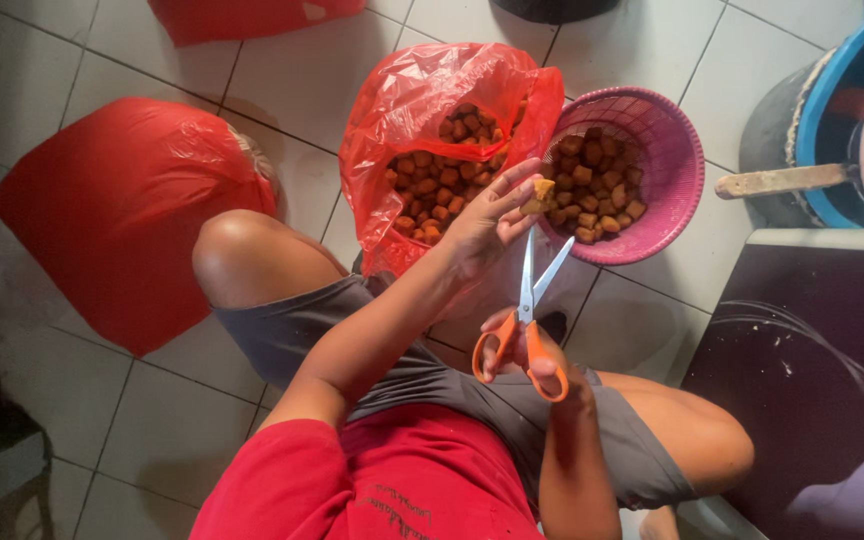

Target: The person sits on the floor and uses orange-handled scissors to cut small, round, brownish-orange fruits one by one. They pick each fruit from a red plastic bag, cut it, and place the pieces into a pink plastic basket.

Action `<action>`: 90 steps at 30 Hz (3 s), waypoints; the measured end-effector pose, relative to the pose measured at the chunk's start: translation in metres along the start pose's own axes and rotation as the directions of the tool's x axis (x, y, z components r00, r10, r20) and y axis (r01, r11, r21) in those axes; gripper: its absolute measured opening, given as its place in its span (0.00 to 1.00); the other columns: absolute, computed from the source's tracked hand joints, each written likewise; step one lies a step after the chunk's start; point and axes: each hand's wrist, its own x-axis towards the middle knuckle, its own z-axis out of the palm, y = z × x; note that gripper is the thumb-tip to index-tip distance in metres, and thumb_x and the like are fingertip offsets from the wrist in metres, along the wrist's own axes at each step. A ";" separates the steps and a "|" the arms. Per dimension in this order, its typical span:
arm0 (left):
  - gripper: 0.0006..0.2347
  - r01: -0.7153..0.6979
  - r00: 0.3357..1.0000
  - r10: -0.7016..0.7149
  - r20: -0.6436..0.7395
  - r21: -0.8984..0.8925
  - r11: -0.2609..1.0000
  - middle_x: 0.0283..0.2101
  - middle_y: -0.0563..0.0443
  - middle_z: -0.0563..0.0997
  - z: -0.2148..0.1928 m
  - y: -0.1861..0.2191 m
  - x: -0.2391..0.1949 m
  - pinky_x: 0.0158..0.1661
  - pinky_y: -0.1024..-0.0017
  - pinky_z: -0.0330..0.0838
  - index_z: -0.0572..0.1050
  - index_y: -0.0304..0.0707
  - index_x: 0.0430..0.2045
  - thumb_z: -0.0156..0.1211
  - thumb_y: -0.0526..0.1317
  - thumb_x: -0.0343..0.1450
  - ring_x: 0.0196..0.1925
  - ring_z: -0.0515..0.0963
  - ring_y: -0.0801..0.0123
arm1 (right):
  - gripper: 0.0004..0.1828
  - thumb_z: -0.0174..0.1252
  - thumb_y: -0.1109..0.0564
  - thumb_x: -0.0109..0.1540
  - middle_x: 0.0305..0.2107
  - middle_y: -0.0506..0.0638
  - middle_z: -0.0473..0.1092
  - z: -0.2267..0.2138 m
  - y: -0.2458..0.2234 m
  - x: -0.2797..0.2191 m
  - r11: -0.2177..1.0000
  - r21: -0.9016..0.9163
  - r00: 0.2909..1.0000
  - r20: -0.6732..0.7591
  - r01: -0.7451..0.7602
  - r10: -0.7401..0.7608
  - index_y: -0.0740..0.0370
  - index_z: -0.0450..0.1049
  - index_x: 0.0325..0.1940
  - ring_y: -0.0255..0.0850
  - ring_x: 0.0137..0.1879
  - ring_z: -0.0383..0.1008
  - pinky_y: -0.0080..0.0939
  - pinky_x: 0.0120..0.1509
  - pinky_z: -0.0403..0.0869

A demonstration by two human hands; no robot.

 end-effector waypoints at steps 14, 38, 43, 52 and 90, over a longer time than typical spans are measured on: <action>0.26 -0.048 0.966 -0.007 0.257 0.209 0.977 0.48 0.53 0.76 0.037 -0.002 -0.043 0.56 0.70 0.72 0.65 0.39 0.67 0.67 0.37 0.73 0.51 0.76 0.72 | 0.48 0.71 0.30 0.55 0.30 0.55 0.72 0.008 -0.009 -0.003 0.973 -0.137 0.972 -0.122 0.185 -0.202 0.68 0.66 0.61 0.44 0.38 0.74 0.40 0.44 0.73; 0.09 -0.398 0.730 0.676 0.104 0.868 0.297 0.47 0.45 0.86 -0.037 -0.088 0.080 0.56 0.66 0.76 0.83 0.39 0.43 0.61 0.40 0.74 0.52 0.84 0.61 | 0.36 0.68 0.40 0.61 0.24 0.48 0.70 -0.072 0.018 -0.055 0.783 0.069 0.771 -0.248 0.618 -0.586 0.64 0.62 0.61 0.38 0.23 0.72 0.38 0.31 0.71; 0.20 0.096 0.552 0.832 -0.046 0.995 -0.008 0.57 0.43 0.80 -0.182 -0.064 0.072 0.58 0.55 0.71 0.74 0.43 0.56 0.57 0.33 0.67 0.60 0.77 0.53 | 0.36 0.70 0.41 0.61 0.25 0.49 0.69 -0.073 0.027 -0.049 0.835 0.122 0.828 -0.267 0.537 -0.494 0.64 0.63 0.60 0.41 0.25 0.73 0.39 0.30 0.70; 0.10 0.121 0.866 0.475 0.156 0.856 -0.502 0.56 0.45 0.69 -0.244 -0.093 0.074 0.57 0.51 0.70 0.71 0.46 0.44 0.58 0.43 0.72 0.61 0.69 0.51 | 0.33 0.71 0.44 0.61 0.22 0.50 0.69 -0.051 0.014 -0.029 0.876 0.100 0.867 -0.233 0.472 -0.440 0.67 0.64 0.58 0.41 0.22 0.71 0.39 0.26 0.70; 0.15 -0.195 0.864 0.488 0.123 0.976 0.099 0.49 0.43 0.83 -0.090 -0.034 0.058 0.53 0.65 0.76 0.78 0.37 0.48 0.67 0.38 0.68 0.52 0.84 0.56 | 0.54 0.69 0.26 0.53 0.31 0.54 0.72 -0.036 -0.008 -0.024 0.943 -0.030 0.923 -0.195 0.331 -0.331 0.71 0.64 0.64 0.43 0.34 0.74 0.41 0.36 0.74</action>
